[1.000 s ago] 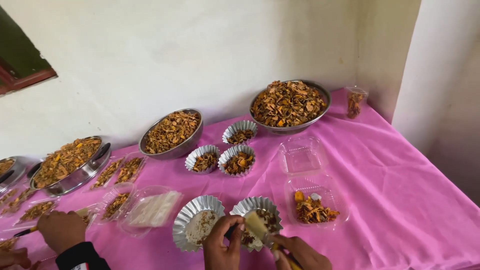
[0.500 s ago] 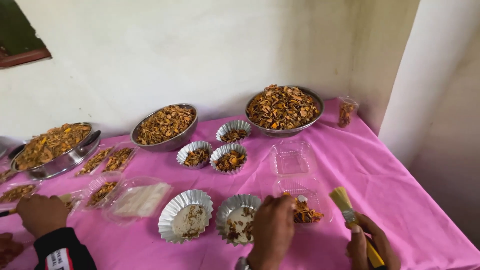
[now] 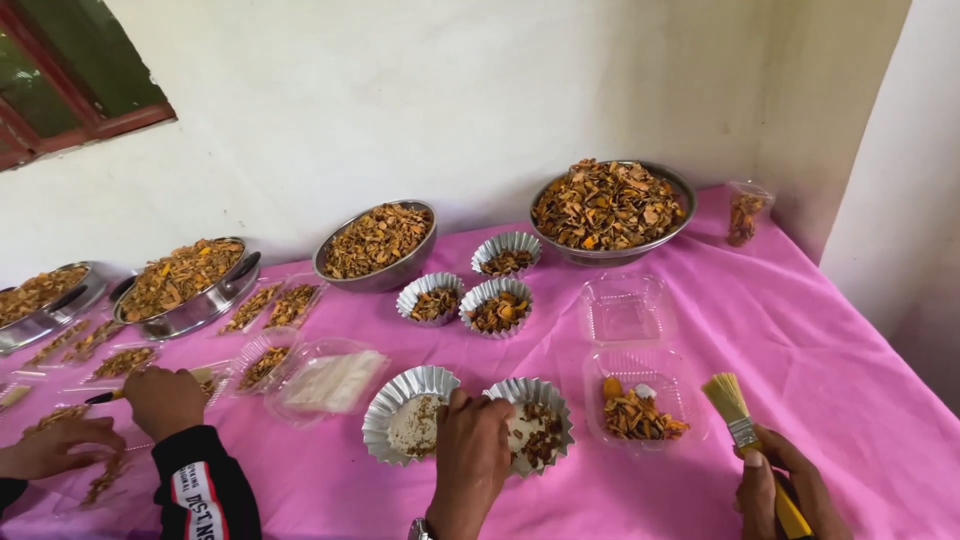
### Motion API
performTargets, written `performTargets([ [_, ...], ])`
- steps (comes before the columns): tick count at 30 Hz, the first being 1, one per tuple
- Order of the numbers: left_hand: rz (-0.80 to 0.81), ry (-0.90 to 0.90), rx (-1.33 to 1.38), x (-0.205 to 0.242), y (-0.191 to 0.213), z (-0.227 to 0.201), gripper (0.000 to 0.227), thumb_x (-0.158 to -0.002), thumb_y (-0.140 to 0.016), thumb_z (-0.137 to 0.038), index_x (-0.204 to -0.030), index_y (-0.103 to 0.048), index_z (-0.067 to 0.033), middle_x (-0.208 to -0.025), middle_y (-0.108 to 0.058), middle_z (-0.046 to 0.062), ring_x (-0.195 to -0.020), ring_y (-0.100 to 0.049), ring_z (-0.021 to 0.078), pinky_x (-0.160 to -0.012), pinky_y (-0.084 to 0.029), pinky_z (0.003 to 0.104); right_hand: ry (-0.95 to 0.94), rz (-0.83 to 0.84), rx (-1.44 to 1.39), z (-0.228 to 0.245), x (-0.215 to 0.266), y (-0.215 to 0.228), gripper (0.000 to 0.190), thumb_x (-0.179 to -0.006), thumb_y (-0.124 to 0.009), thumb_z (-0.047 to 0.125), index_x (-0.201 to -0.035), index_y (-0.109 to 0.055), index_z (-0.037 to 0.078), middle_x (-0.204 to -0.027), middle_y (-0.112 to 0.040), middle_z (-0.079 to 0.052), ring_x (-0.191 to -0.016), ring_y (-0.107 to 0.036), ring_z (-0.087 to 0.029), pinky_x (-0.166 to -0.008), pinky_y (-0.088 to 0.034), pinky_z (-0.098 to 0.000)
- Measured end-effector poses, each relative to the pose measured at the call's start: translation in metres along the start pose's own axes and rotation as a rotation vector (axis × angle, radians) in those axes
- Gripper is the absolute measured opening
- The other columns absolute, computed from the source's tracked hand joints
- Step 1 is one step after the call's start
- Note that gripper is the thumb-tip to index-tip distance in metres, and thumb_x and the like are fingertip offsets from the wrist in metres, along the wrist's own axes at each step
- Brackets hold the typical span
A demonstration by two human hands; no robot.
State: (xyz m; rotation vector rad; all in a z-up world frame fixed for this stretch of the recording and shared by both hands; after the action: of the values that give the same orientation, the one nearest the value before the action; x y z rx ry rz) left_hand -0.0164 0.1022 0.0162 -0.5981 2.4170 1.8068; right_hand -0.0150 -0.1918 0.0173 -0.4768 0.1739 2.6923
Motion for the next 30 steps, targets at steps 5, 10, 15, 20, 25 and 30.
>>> performTargets([
  [5,0.169,-0.038,-0.161,-0.012,-0.015,-0.005,0.023,-0.088,-0.076,-0.01,-0.109,-0.076,-0.0187,-0.1,-0.077,-0.002,-0.103,-0.05,0.0228,-0.09,-0.037,0.042,0.041,0.034,0.015,-0.021,-0.007,0.003,0.04,-0.107,-0.055,0.023,-0.139,-0.066,0.0,-0.077,-0.067,-0.014,-0.062,-0.061,-0.02,-0.062,-0.05,-0.0297],
  [10,0.28,-0.1,-0.177,-0.017,-0.02,-0.016,0.017,-0.091,-0.071,-0.004,-0.084,-0.07,-0.0199,-0.091,-0.075,-0.004,-0.103,-0.052,0.0211,-0.091,-0.034,0.042,-0.015,0.048,0.043,-0.025,-0.009,0.005,0.04,-0.105,-0.057,0.023,-0.137,-0.067,0.001,-0.078,-0.068,-0.014,-0.062,-0.063,-0.022,-0.063,-0.051,-0.0306],
  [15,0.218,-0.137,-0.067,-0.014,-0.027,-0.014,0.017,-0.084,-0.079,-0.007,-0.093,-0.071,-0.019,-0.088,-0.075,-0.004,-0.095,-0.056,0.0192,-0.093,-0.039,0.04,0.043,0.048,0.045,-0.025,-0.009,0.003,0.037,-0.106,-0.057,0.022,-0.134,-0.069,0.002,-0.08,-0.068,-0.012,-0.064,-0.063,-0.019,-0.066,-0.051,-0.029],
  [20,0.24,-0.002,0.086,-0.012,-0.002,-0.019,0.02,-0.095,-0.072,-0.01,-0.079,-0.067,-0.0213,-0.072,-0.07,-0.005,-0.084,-0.058,0.0145,-0.102,-0.041,0.037,0.056,0.017,0.077,-0.026,-0.009,0.005,0.032,-0.106,-0.059,0.02,-0.132,-0.071,0.006,-0.081,-0.07,-0.01,-0.063,-0.065,-0.019,-0.068,-0.053,-0.0279],
  [25,0.198,0.085,0.357,-0.008,0.025,-0.012,0.01,-0.092,-0.069,-0.006,-0.09,-0.074,-0.0144,-0.094,-0.076,0.004,-0.085,-0.07,0.0155,-0.083,-0.061,0.034,0.065,0.056,0.037,-0.023,-0.005,0.004,0.039,-0.106,-0.055,0.024,-0.134,-0.067,0.001,-0.079,-0.067,-0.011,-0.064,-0.063,-0.019,-0.064,-0.052,-0.0292],
  [30,0.263,0.281,0.759,0.007,0.039,-0.014,0.026,-0.101,-0.06,-0.014,-0.117,-0.081,-0.0179,-0.082,-0.076,0.002,-0.054,-0.053,0.0058,-0.045,-0.043,0.019,-0.059,0.025,-0.096,-0.04,0.006,-0.011,0.03,-0.105,-0.052,0.013,-0.126,-0.07,0.003,-0.065,-0.063,-0.015,-0.052,-0.055,-0.018,-0.051,-0.04,-0.0254],
])
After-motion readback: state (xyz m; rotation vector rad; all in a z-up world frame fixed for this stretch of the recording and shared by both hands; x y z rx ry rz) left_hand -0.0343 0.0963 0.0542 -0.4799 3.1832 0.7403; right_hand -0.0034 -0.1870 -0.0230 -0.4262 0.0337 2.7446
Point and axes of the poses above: each hand's wrist, its own x-axis away from the middle knuckle, its own y-axis out of the back of the hand, z = x × y, the point moved 3 cm from there along -x, towards the middle knuckle
